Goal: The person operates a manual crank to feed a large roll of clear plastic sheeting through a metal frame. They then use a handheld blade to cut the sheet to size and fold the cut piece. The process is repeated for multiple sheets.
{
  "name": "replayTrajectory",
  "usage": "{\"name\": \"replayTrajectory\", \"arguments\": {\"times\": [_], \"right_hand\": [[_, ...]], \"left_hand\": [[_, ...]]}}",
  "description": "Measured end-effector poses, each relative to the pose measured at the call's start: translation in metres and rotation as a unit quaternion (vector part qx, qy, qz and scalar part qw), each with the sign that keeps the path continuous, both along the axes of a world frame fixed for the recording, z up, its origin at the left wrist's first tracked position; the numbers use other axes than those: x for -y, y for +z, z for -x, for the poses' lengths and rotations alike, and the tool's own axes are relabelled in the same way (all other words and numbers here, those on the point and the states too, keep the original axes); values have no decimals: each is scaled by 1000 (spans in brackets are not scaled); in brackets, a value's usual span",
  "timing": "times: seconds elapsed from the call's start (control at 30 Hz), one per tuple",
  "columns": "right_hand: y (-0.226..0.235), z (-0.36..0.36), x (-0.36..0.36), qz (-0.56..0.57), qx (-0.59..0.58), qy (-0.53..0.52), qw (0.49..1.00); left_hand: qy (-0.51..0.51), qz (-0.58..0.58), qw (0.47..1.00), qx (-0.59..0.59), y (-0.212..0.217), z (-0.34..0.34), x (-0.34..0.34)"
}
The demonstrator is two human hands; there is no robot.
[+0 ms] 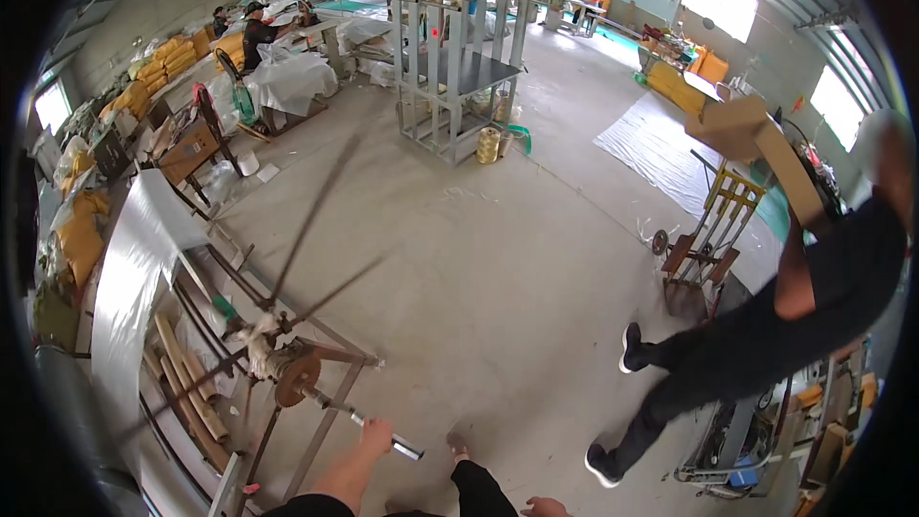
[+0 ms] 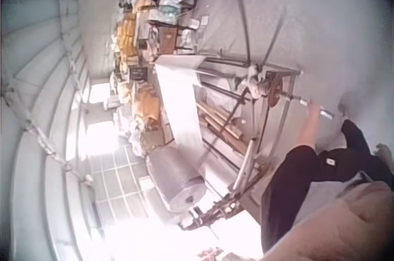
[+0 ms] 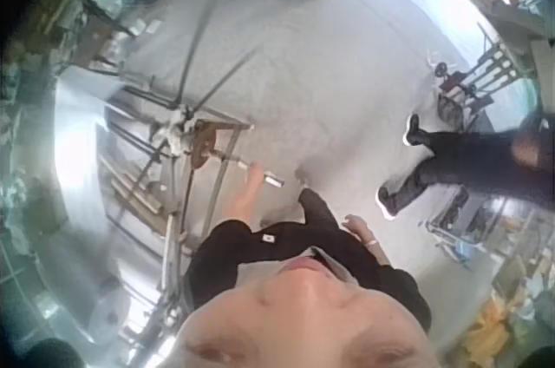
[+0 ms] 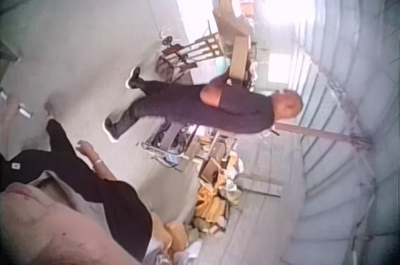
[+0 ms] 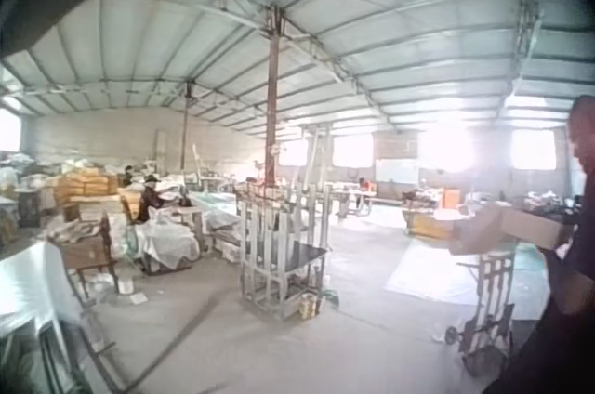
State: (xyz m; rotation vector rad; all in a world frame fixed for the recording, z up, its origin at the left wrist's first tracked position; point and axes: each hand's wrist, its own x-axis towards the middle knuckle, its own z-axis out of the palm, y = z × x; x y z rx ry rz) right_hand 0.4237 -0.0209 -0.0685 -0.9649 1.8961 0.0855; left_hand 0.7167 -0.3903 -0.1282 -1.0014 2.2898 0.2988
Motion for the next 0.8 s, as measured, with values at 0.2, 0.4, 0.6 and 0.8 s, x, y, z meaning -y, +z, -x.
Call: {"name": "replayTrajectory", "arguments": {"times": [0.2, 0.4, 0.6, 0.8], "right_hand": [[-8, -20, 45, 45, -22, -4, 999], [95, -60, 170, 237, 0, 82, 968], [144, -47, 240, 395, 18, -38, 918], [60, 7, 135, 184, -98, 92, 974]], "left_hand": [[-38, -74, 996, 10, 129, -118, -71], [-50, 44, 955, -290, 302, -104, -55], [-136, 255, 829, -478, 288, 41, 54], [-116, 188, 937, -271, 168, 137, 116]]}}
